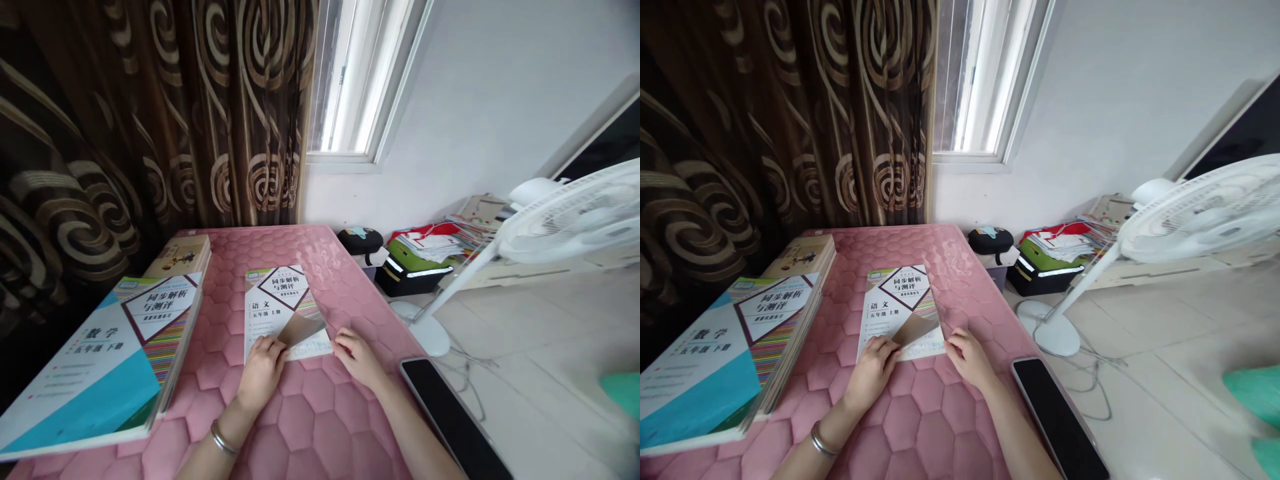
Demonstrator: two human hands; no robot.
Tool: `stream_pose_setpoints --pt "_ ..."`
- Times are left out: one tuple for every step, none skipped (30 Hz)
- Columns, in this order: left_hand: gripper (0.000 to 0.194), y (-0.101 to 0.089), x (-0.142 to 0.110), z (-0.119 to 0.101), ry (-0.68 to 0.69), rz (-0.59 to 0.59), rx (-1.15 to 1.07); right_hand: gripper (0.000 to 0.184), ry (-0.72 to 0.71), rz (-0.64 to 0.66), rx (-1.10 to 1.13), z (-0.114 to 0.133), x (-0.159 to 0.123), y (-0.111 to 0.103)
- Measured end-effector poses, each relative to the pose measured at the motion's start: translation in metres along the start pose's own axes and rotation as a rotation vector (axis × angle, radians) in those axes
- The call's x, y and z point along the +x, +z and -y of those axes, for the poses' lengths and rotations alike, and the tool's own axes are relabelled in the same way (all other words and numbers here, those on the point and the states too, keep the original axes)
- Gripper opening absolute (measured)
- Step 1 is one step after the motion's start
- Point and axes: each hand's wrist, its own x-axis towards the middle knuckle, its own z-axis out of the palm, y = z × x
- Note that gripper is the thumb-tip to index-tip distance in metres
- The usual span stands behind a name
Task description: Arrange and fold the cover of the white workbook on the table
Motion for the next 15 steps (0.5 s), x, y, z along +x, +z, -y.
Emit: stream_pose_setpoints --pt "0.02 0.0002 -0.0001 0.0001 0.0 -0.002 -0.001 0.038 0.004 -0.008 0.013 0.0002 0.0002 -0.0006" --pt "0.02 0.0004 -0.0002 0.0001 0.001 -0.002 -0.002 0.038 0.012 -0.016 0.027 0.0008 0.0003 -0.0014" --pt "0.02 0.0006 -0.0002 0.0002 0.001 -0.001 -0.001 0.037 0.02 -0.02 0.038 0.0015 0.0005 -0.0022" --pt "0.021 0.0008 -0.0001 0.0002 0.001 0.001 0.0 0.037 0.024 -0.018 0.042 0.0022 0.0007 -0.0029" --pt "0.021 0.0009 0.0 0.0003 0.002 0.003 0.002 0.037 0.025 -0.008 0.038 0.0029 0.001 -0.0032" --pt "0.021 0.0011 0.0001 0.0004 0.003 0.005 0.004 0.037 0.023 0.005 0.027 0.0032 0.0012 -0.0031" --pt "0.021 0.0013 0.0002 0.0006 0.003 0.007 0.006 0.039 0.019 0.015 0.013 0.0033 0.0014 -0.0027" --pt "0.021 0.0014 0.0002 0.0007 0.003 0.008 0.008 0.04 0.017 0.021 -0.002 0.0031 0.0015 -0.0021" --pt "0.02 0.0016 0.0003 0.0009 0.003 0.008 0.01 0.042 0.017 0.018 -0.011 0.0026 0.0016 -0.0014" --pt "0.02 0.0017 0.0002 0.0012 0.003 0.007 0.012 0.044 0.021 0.005 -0.015 0.002 0.0016 -0.0008" --pt "0.019 0.0019 0.0002 0.0014 0.004 0.007 0.014 0.045 0.029 -0.01 -0.011 0.0014 0.0015 -0.0004" --pt "0.019 0.0021 0.0001 0.0017 0.005 0.006 0.015 0.045 0.039 -0.023 -0.002 0.0008 0.0013 -0.0004" --pt "0.019 0.0022 0.0 0.0019 0.005 0.006 0.016 0.045 0.049 -0.03 0.011 0.0005 0.0011 -0.0007" --pt "0.019 0.0023 -0.0001 0.002 0.006 0.008 0.017 0.043 0.056 -0.026 0.025 0.0004 0.0009 -0.0014" --pt "0.02 0.0024 -0.0002 0.0022 0.007 0.01 0.018 0.041 0.057 -0.01 0.038 0.0006 0.0006 -0.0025"
